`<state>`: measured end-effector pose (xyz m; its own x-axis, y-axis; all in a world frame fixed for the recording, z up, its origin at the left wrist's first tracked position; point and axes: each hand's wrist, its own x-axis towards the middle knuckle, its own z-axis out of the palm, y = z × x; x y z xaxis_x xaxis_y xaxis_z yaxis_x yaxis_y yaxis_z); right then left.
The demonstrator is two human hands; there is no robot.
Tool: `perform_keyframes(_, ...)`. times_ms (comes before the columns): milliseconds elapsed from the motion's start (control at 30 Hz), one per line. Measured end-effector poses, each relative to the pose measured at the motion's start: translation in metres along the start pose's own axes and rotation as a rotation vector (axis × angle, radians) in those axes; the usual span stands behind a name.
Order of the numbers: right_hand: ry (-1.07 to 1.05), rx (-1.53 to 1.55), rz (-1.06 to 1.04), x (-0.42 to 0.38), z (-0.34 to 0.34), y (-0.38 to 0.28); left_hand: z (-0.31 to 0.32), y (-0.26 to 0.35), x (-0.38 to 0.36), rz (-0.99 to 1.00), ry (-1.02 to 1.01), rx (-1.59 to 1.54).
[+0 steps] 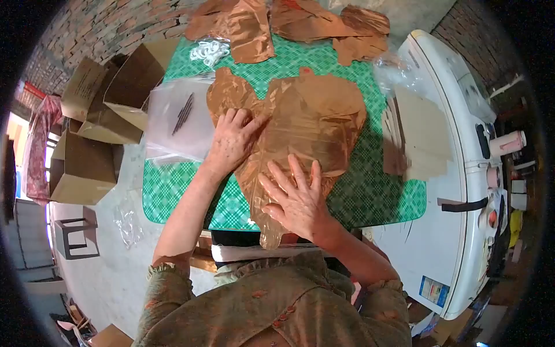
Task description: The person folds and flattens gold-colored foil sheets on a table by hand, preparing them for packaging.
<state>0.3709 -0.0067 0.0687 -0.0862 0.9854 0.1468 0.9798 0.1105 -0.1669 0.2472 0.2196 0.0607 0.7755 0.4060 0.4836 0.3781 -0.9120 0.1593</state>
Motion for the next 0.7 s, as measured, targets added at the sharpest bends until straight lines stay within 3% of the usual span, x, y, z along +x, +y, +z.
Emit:
perform_keyframes(133,0.086,-0.066,-0.019,0.000,0.004,-0.001,0.000,0.001,0.000,0.015,0.024,-0.011)
perform_keyframes(533,-0.001,0.034,0.031,0.005,-0.002,0.010,-0.003,0.007,0.004,0.024,0.024,0.002)
perform_keyframes(700,0.125,-0.061,0.088,0.013,0.000,0.029,-0.003,0.006,0.005,0.029,0.022,-0.023)
